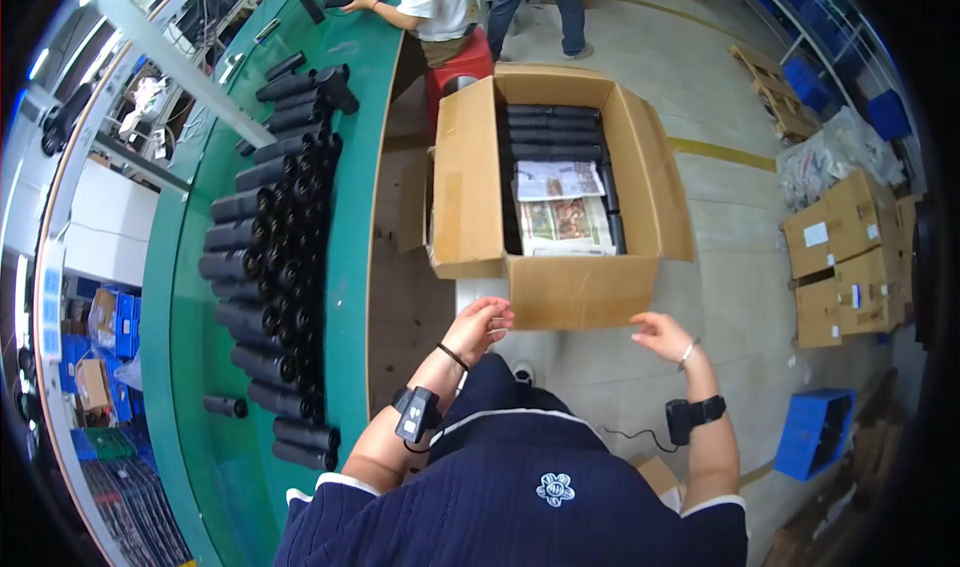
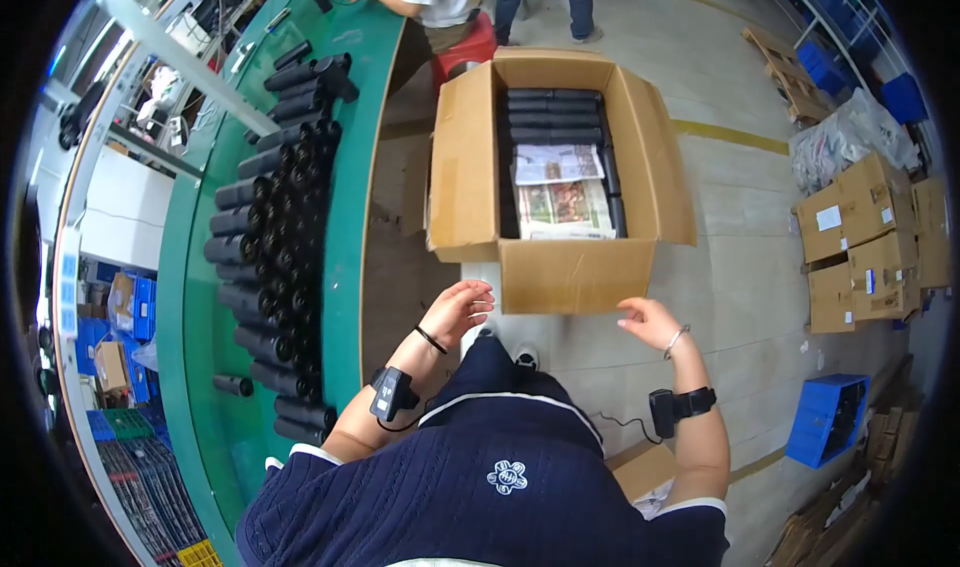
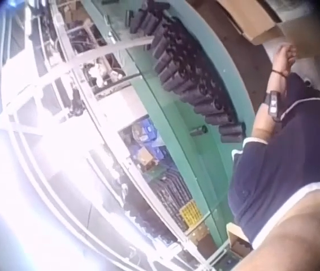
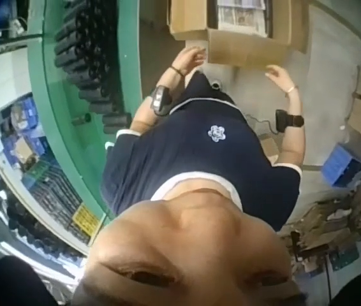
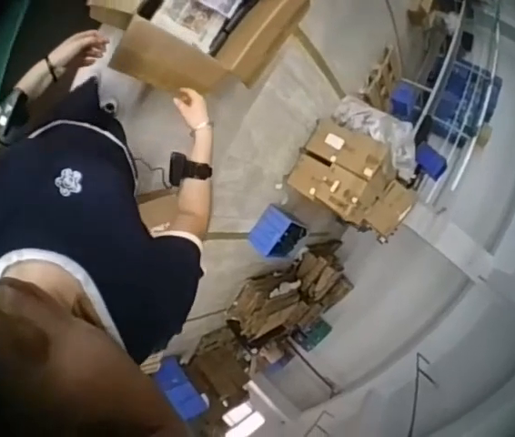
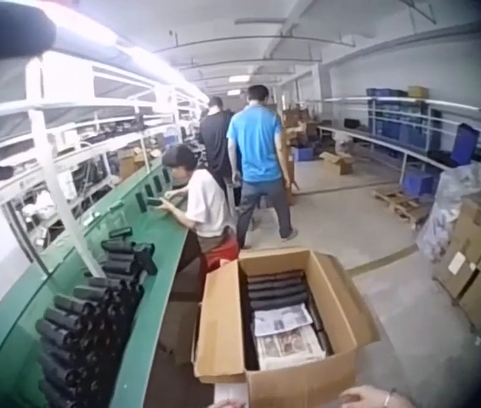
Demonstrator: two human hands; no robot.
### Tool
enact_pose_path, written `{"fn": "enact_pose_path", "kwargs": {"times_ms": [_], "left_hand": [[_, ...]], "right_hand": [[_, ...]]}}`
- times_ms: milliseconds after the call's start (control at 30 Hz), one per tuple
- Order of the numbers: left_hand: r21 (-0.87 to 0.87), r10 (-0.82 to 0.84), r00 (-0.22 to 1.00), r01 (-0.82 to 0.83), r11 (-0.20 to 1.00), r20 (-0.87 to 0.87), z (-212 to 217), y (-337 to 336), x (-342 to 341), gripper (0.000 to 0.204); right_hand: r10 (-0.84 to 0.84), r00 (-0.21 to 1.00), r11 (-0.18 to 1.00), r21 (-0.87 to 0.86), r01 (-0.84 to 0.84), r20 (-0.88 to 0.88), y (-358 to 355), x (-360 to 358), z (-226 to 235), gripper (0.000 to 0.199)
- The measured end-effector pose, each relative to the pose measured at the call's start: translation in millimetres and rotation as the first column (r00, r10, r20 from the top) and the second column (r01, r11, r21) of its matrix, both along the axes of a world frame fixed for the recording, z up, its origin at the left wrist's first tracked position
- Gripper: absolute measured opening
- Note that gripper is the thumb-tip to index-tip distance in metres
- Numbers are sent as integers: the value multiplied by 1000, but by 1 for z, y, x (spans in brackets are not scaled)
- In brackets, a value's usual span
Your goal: The person removes black cylinders from a box, places them onto a conveyor belt, and fits caps onto the ends of the cylinders. After capping the cylinders, the person gathers them and places them back into a box.
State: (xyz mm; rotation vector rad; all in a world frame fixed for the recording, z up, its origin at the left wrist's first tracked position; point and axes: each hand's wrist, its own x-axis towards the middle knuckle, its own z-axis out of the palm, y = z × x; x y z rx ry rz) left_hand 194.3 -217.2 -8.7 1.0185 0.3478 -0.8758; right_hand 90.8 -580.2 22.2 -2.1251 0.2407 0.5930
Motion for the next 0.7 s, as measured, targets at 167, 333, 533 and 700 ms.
{"fn": "enact_pose_path", "kwargs": {"times_ms": [167, 333, 533, 700], "left_hand": [[-126, 12, 997, -21, 992, -70, -35, -50, 88, 13], [-118, 99, 972, -126, 985, -211, -58, -102, 141, 16], [-95, 168, 970, -187, 978, -176, -44, -143, 161, 15], [-35, 372, 903, -388, 921, -216, -53, -188, 149, 15]], "right_hand": [[-21, 986, 990, -131, 42, 165, -35, 76, 45, 33], [41, 999, 999, 34, -41, 25, -62, 127, 35, 35], [309, 940, 946, -54, -320, -144, -138, 150, -33, 41], [131, 960, 956, -225, -189, -249, -233, 182, -115, 41]]}}
